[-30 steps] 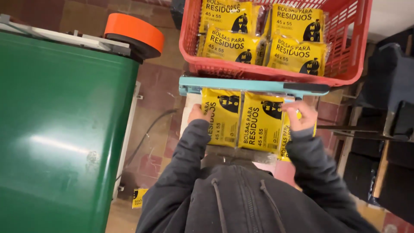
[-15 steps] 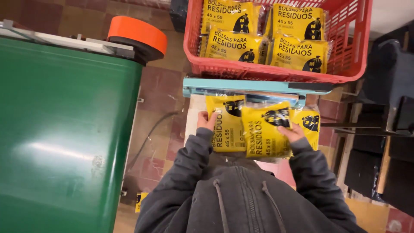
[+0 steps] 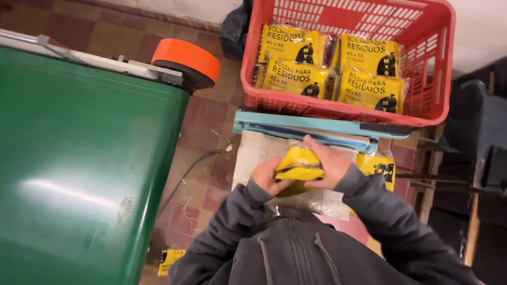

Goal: Folding black plastic garbage bags and inserting them into yellow printed retail packaging sleeves.

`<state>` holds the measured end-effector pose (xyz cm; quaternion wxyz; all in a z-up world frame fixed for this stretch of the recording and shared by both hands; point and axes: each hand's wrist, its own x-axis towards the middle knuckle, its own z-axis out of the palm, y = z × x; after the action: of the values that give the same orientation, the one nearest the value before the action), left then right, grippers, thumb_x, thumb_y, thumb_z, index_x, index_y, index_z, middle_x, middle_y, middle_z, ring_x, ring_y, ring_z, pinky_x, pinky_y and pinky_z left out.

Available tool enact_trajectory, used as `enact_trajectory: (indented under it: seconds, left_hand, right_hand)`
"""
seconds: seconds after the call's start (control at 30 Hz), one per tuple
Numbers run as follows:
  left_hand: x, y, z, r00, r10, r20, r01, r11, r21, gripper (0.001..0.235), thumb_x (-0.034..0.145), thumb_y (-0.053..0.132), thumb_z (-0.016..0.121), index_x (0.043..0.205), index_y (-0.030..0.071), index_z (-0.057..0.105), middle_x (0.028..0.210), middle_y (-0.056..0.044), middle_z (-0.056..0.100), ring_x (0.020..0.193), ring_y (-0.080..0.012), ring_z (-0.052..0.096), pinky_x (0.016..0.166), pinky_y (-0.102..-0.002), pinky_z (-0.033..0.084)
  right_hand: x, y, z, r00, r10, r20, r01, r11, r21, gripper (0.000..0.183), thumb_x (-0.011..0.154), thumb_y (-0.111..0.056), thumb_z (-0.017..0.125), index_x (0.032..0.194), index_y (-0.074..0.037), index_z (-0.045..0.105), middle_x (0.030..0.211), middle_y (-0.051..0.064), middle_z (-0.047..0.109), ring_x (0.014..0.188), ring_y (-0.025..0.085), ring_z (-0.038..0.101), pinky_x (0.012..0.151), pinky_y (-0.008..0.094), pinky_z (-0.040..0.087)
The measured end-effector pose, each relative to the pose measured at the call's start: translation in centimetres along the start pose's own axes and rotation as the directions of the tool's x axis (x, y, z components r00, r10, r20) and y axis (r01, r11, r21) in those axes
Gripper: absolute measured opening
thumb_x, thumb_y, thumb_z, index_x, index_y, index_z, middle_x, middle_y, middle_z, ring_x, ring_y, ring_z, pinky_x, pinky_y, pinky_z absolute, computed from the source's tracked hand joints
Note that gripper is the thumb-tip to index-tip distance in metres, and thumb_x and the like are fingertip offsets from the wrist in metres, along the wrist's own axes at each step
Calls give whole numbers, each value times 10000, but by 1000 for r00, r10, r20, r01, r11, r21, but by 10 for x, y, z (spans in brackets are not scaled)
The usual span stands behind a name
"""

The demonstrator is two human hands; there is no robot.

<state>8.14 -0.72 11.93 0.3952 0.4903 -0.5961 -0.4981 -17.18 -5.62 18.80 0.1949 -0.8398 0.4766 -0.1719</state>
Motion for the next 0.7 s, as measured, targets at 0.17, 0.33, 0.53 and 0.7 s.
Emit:
enact_trajectory:
  seconds: [0.17,0.33,0.53,0.7]
  left_hand:
    - [13,122,-44,871,475,-124,-415,847,332,562,811,193,854,1291,45,604,1183,-173,694,1072,-403,665,937,-433,539]
    - [-36,93,-43,789,415,-453,-267,896,354,467,852,129,832,1236,41,580,1038,-117,664,923,-235,664,835,-327,547]
    - [-125,1,-13,649,36,-760,197,957,214,340,796,160,808,1052,69,603,535,-8,476,468,-90,425,456,-278,402]
    - [-192,-38,-7,544,-37,-838,298,943,152,204,898,180,745,842,85,573,554,-39,492,488,-142,444,472,-304,423]
  right_hand:
    - [52,21,-58,988,-128,87,107,972,211,679,747,-326,872,1337,-104,621,1055,122,753,962,313,745,833,379,592]
    - [138,92,-95,976,39,-213,120,722,682,518,914,37,765,1394,-4,577,1282,20,689,1156,131,638,1030,297,518]
    - [274,261,-16,952,126,-279,184,492,851,551,914,38,766,1436,-4,596,1321,39,693,1190,147,651,1046,299,531]
    - [309,359,42,901,304,-310,-173,907,384,721,873,-238,913,1379,108,535,1228,230,647,1089,261,641,938,388,500]
